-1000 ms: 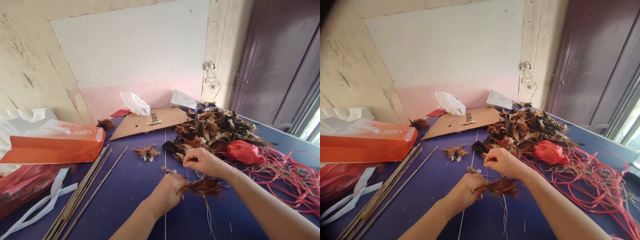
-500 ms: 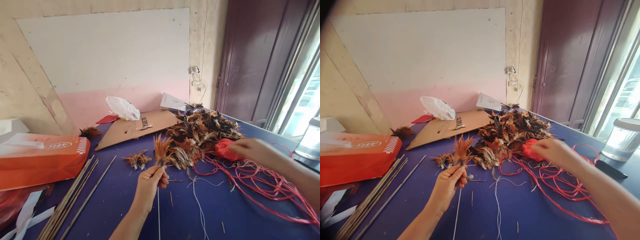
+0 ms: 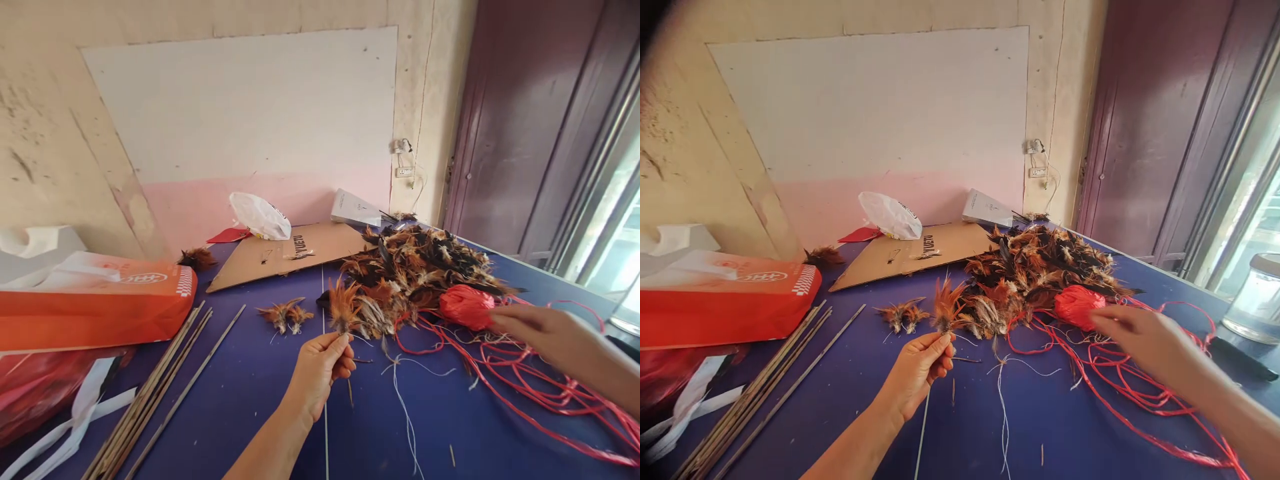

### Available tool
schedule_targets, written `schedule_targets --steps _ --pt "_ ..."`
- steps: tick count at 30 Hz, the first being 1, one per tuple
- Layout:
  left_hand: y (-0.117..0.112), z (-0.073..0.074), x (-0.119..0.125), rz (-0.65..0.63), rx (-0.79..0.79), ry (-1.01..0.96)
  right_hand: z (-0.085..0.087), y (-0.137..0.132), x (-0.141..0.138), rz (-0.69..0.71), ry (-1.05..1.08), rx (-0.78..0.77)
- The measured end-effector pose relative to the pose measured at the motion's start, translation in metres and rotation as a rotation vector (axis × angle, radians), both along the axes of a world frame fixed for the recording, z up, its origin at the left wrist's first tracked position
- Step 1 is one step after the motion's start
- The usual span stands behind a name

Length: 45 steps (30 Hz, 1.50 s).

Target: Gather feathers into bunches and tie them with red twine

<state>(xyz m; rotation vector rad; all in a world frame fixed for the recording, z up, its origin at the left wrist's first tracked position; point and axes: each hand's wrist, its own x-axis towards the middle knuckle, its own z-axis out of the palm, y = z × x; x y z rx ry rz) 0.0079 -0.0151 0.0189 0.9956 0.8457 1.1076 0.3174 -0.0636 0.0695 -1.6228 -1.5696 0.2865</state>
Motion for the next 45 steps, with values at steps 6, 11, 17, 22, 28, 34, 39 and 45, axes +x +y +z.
schedule_targets --steps 6,11,17,22,28,34,39,45 --pt "0.002 0.000 -0.001 -0.015 0.006 -0.058 -0.009 0.025 -0.139 0.460 0.310 -0.354" --pt "0.009 -0.006 -0.005 0.010 -0.025 -0.105 -0.038 0.059 -0.176 0.515 0.335 -0.246" --pt "0.015 -0.014 -0.005 0.069 -0.097 -0.085 -0.047 0.057 -0.172 0.465 -0.042 0.048" --pt "0.012 -0.016 -0.001 0.109 -0.111 -0.077 -0.047 0.050 -0.174 0.495 -0.198 0.118" --pt "0.014 -0.017 -0.002 0.163 -0.123 -0.088 -0.051 0.050 -0.172 0.449 -0.176 0.103" --pt "0.018 -0.011 -0.008 0.296 -0.172 -0.219 -0.053 0.050 -0.173 0.350 0.031 0.129" --pt "0.013 -0.007 -0.005 0.228 -0.164 -0.212 -0.054 0.063 -0.166 0.348 0.368 -0.069" --pt "0.006 -0.004 -0.003 0.101 -0.184 -0.187 -0.050 0.070 -0.151 0.450 0.839 -0.366"
